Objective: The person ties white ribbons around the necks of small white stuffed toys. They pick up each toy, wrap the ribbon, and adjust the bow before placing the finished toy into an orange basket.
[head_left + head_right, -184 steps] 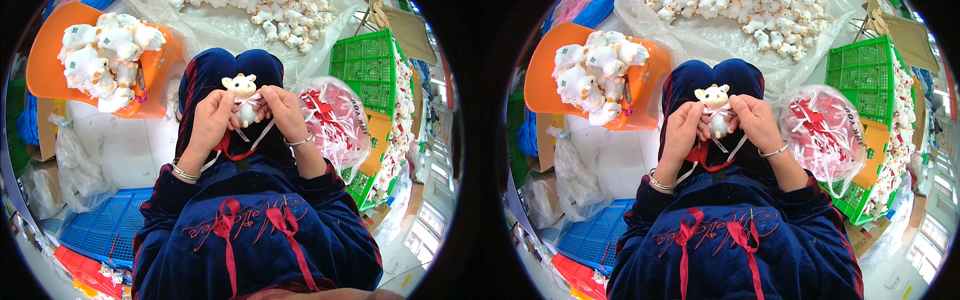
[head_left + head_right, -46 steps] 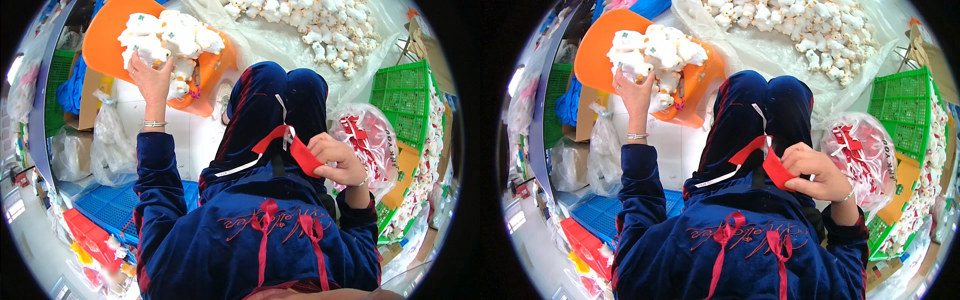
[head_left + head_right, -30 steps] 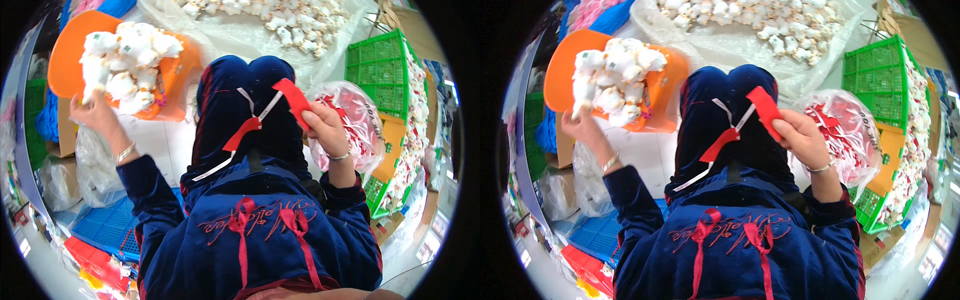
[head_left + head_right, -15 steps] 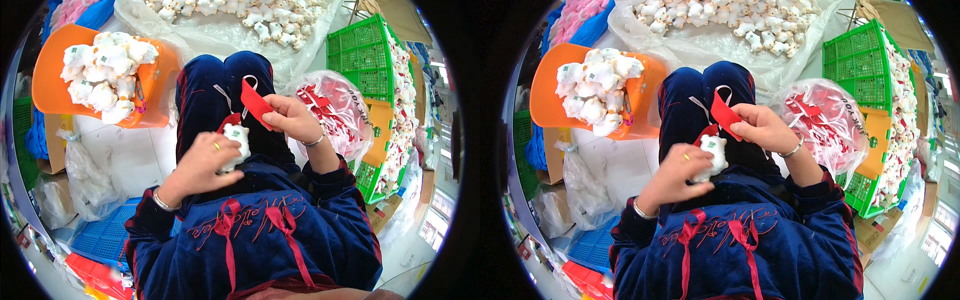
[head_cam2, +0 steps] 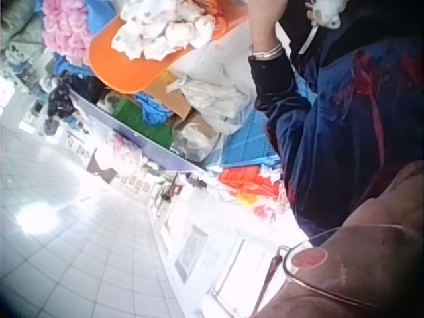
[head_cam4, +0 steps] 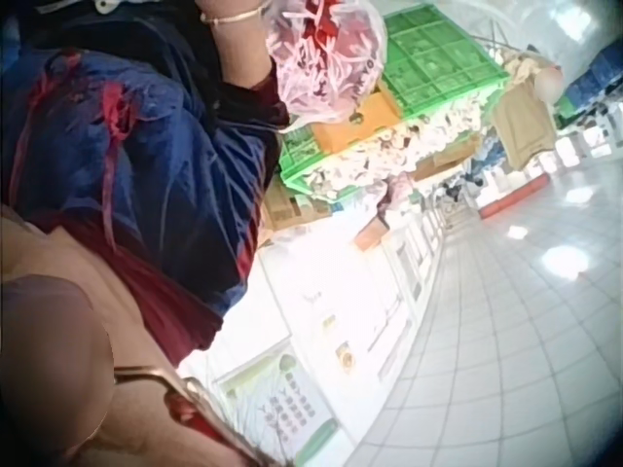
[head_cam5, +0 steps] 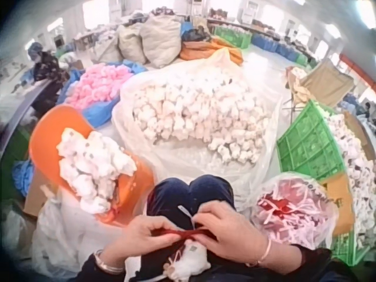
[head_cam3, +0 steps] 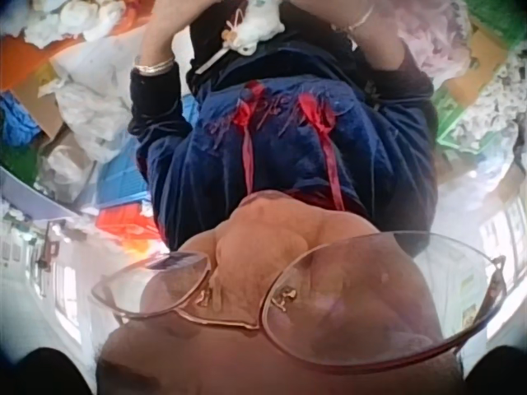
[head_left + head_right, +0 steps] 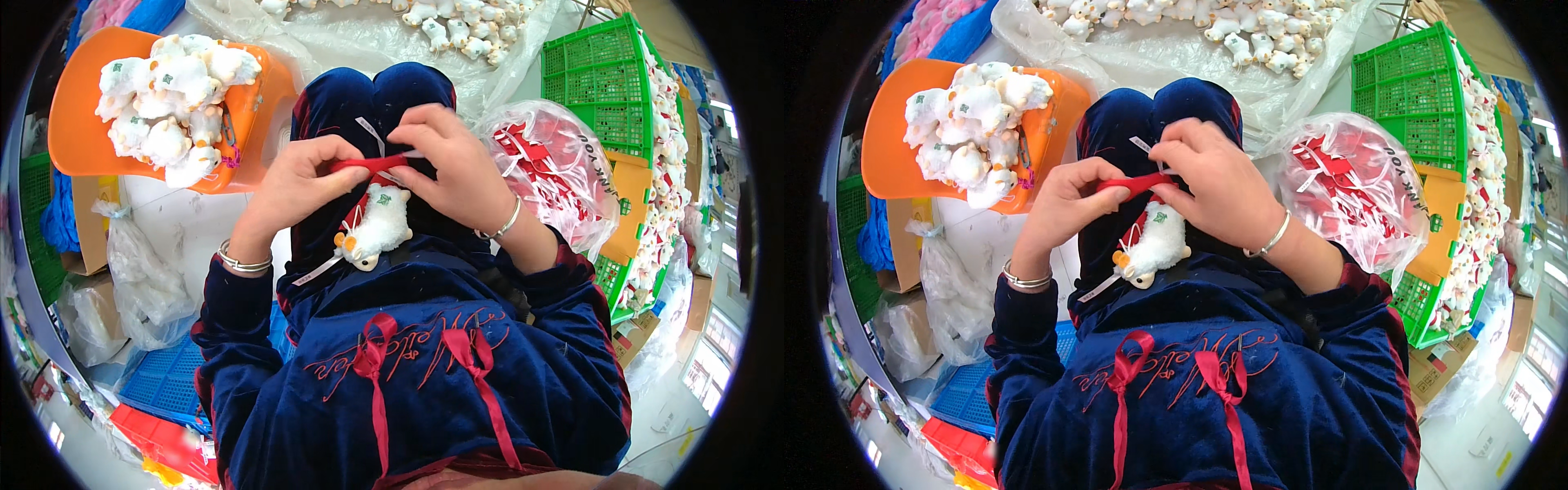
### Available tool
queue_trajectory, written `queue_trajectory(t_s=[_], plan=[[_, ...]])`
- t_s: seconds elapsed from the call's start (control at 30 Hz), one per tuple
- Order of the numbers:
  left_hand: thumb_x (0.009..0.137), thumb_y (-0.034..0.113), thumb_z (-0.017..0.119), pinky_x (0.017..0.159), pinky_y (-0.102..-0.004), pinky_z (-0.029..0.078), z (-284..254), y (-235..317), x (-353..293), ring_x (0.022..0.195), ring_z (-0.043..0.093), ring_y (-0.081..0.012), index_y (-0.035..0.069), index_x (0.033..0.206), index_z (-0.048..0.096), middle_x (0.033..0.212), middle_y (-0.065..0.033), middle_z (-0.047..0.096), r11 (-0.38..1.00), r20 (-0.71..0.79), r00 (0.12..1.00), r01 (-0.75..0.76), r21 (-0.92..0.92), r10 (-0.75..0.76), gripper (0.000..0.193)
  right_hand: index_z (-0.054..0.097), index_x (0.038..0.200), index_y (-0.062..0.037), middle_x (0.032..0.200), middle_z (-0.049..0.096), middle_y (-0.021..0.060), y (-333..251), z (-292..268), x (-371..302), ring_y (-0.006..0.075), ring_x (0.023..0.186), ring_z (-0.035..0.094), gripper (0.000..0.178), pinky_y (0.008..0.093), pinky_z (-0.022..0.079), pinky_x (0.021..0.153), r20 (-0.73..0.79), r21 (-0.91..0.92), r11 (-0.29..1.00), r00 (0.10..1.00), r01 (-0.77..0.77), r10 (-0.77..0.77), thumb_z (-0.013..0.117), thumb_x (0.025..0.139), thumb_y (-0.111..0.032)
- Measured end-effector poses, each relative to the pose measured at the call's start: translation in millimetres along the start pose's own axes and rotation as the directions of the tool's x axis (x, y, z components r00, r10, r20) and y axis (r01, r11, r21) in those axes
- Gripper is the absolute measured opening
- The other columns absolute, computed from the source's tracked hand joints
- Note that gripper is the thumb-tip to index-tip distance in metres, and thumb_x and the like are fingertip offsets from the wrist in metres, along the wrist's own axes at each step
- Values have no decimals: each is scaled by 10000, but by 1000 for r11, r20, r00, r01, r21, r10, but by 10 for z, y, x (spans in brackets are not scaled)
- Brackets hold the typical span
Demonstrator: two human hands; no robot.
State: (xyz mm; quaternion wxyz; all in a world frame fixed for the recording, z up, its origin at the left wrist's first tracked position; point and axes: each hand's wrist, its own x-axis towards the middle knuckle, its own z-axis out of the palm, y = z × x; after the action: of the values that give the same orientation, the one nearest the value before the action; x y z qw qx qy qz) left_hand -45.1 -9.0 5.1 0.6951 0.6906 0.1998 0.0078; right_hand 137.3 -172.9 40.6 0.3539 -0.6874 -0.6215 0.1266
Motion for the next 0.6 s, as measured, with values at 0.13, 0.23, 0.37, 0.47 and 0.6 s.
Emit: queue_trajectory(t_s=[0.13, 0.23, 0.37, 0.47, 0.6], plan=[[936, 129, 751, 540, -179, 423, -62, -81, -57, 611, 537, -4, 45, 947, 724, 733, 61, 634, 997, -420, 905, 35, -73, -62, 89, 649, 993, -86, 1070, 604, 101, -326, -18, -155, 301, 988, 594, 386, 408, 498, 832, 303, 72, 984, 937, 160, -175, 875, 714, -228], [934, 127, 754, 530, -166, 391, -109, -105, -77, 601, 523, 0, 44, 939, 722, 731, 68, 631, 990, -523, 851, -32, -136, -44, 89, 663, 1022, -51, 1044, 605, 94, -376, 358, -358, 284, 1001, 583, 436, 396, 505, 854, 602, -92, 983, 795, 161, -73, 864, 701, -269], [934, 129, 755, 544, -173, 401, -42, -163, 3, 626, 525, 1, 34, 946, 722, 742, 63, 633, 990, -520, 854, -53, -130, -23, 102, 670, 1043, -37, 1041, 607, 88, -392, 643, -411, 272, 979, 598, 460, 389, 516, 838, 576, -116, 985, 816, 131, -40, 834, 706, -303], [934, 136, 755, 578, -189, 428, 27, -77, 4, 667, 537, -3, 18, 951, 719, 752, 54, 634, 992, -472, 878, 23, -124, -80, 124, 661, 1056, -52, 1011, 603, 88, -379, 671, -368, 268, 945, 628, 431, 394, 528, 792, 611, -76, 969, 779, 234, -140, 806, 729, -295], [916, 122, 759, 591, -251, 469, 58, -251, 19, 666, 576, -62, 5, 957, 709, 756, -2, 653, 986, -575, 803, -98, 134, 157, 134, 641, 1056, -79, 1006, 619, 100, -270, 518, -404, 295, 868, 647, 361, 393, 550, 744, 534, 116, 969, 809, 216, -245, 766, 753, -230]])
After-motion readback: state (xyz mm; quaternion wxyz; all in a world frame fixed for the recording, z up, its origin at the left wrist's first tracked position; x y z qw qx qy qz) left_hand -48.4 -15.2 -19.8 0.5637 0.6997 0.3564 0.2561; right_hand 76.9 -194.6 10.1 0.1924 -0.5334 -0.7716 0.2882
